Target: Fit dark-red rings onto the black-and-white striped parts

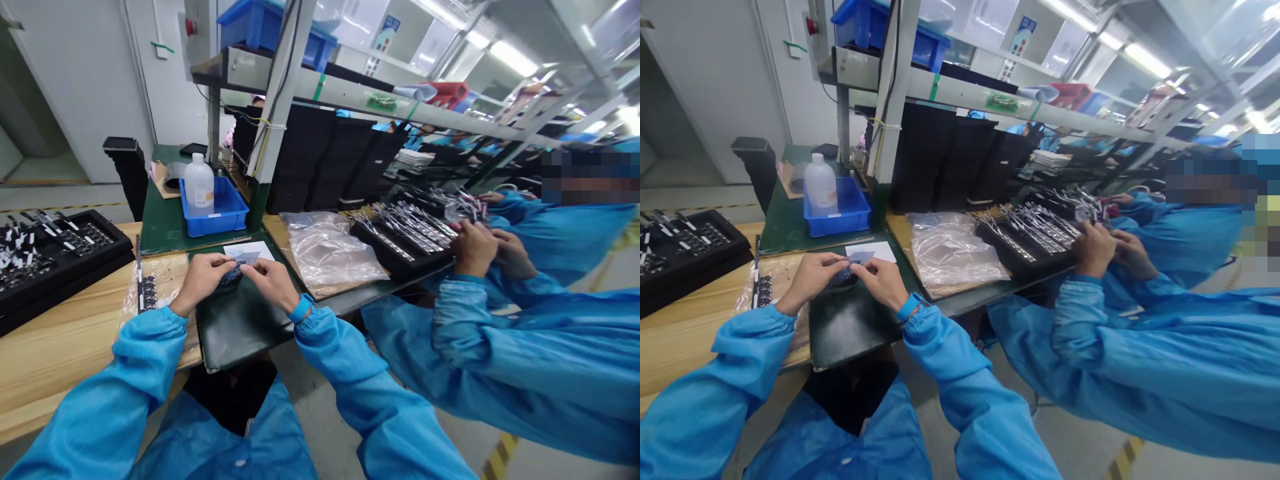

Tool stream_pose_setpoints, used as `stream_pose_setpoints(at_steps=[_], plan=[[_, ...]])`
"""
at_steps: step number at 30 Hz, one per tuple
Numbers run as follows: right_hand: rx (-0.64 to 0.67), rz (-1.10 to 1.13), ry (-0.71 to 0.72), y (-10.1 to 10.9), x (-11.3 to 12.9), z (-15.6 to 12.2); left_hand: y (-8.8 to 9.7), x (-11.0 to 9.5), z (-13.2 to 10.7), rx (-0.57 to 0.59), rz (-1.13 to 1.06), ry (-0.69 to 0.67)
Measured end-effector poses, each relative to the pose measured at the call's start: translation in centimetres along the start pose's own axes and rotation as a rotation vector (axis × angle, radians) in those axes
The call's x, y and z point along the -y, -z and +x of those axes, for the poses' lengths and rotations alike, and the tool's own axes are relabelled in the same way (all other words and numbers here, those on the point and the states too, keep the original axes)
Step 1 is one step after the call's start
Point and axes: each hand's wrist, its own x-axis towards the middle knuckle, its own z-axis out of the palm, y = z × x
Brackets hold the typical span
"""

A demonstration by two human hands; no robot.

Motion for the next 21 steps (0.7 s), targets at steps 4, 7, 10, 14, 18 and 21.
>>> stream_pose_setpoints(at_steps=[4, 7, 10, 14, 18, 21], plan=[[0.0, 0.021, -0.061, -0.6, 0.0, 1.0, -1.0, -0.2, -1.2, -0.034, 0.09, -0.113], [0.014, 0.022, -0.031, -0.5, 0.0, 1.0, -1.5, -0.4, -1.8, -0.092, 0.214, -0.181], [0.059, 0.02, 0.0, -0.2, 0.3, 0.6, -1.9, -0.4, -2.4, -0.109, 0.299, -0.253], [0.166, 0.115, 0.007, 0.0, -0.1, 0.9, -2.2, 0.3, -2.5, -0.087, 0.406, -0.354], [0.182, 0.138, -0.081, -0.5, -1.0, 1.9, -2.2, 1.3, -2.4, -0.018, 0.526, -0.45], [0.124, 0.047, -0.084, -0.8, -0.9, 1.9, -2.5, 1.2, -2.6, 0.005, 0.519, -0.485]])
